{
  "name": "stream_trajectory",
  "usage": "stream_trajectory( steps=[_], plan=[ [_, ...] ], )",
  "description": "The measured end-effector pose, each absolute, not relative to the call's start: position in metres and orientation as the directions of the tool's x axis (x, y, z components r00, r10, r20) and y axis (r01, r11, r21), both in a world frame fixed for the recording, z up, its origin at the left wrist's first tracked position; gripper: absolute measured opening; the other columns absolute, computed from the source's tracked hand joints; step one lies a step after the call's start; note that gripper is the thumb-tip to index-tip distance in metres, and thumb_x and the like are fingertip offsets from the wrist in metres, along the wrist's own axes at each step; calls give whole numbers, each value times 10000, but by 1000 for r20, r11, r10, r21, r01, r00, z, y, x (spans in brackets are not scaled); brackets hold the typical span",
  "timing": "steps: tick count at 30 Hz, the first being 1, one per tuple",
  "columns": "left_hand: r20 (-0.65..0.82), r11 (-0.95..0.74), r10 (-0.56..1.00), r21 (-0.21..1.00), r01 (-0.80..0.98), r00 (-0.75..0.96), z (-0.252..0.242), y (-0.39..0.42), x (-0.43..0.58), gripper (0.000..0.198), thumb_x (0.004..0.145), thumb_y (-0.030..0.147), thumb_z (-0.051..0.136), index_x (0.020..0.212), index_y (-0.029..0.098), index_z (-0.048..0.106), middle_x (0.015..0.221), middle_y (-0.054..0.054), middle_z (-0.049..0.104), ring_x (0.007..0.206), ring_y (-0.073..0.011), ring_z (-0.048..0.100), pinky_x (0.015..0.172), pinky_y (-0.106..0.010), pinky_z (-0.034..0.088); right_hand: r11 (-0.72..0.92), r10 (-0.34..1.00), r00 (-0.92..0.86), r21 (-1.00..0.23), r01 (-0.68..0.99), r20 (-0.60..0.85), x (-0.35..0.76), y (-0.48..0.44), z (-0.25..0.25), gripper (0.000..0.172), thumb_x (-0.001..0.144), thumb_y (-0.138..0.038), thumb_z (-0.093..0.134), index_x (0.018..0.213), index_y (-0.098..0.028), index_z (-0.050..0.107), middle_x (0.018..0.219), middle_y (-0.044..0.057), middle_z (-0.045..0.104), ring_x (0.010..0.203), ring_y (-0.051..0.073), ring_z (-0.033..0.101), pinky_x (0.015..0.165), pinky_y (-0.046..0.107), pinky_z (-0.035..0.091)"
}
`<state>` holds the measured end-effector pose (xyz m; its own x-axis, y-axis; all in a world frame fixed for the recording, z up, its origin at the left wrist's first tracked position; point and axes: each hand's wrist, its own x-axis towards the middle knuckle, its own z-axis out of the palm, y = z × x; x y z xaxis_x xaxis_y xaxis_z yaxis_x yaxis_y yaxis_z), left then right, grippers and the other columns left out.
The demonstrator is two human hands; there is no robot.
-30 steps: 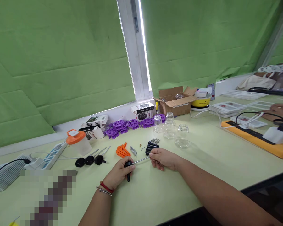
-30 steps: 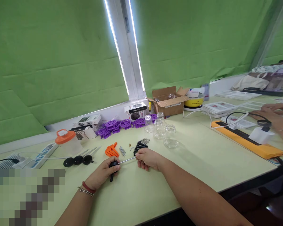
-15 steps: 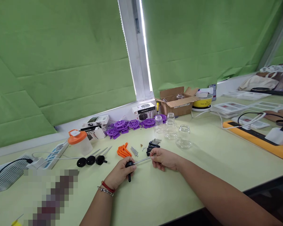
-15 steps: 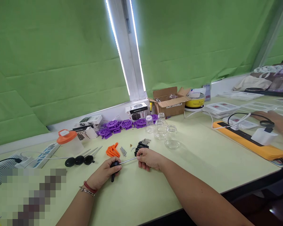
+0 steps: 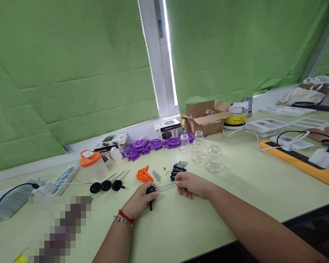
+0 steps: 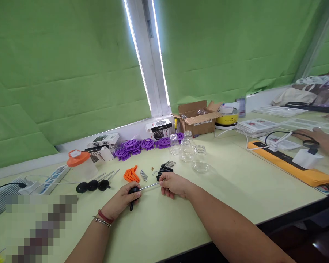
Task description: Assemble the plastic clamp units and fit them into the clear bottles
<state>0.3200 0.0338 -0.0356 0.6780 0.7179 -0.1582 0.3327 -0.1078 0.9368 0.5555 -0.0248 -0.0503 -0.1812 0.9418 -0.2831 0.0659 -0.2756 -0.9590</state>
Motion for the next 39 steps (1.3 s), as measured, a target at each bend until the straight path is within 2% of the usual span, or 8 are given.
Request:
stream_trajectory(
  steps=[19, 39],
  plan=[
    [-155, -104, 720, 939, 327, 676, -36, 32, 320, 223, 790, 345, 591, 887, 180, 477, 629, 49, 482, 560, -83, 441, 517, -203, 343, -298, 941, -142, -951, 77, -307, 550, -25, -50, 77, 869, -169, 406, 809, -198, 445, 525, -45, 567, 337, 56, 408, 297, 143, 279],
    [-167, -94, 723, 938, 335, 671, -29, 28, 321, 246, 768, 362, 603, 857, 175, 470, 618, 48, 475, 566, -88, 451, 521, -209, 351, -282, 943, -159, -956, 86, -292, 553, -23, -58, 45, 859, -202, 437, 816, -199, 452, 553, -31, 578, 359, 58, 419, 303, 136, 280]
  ],
)
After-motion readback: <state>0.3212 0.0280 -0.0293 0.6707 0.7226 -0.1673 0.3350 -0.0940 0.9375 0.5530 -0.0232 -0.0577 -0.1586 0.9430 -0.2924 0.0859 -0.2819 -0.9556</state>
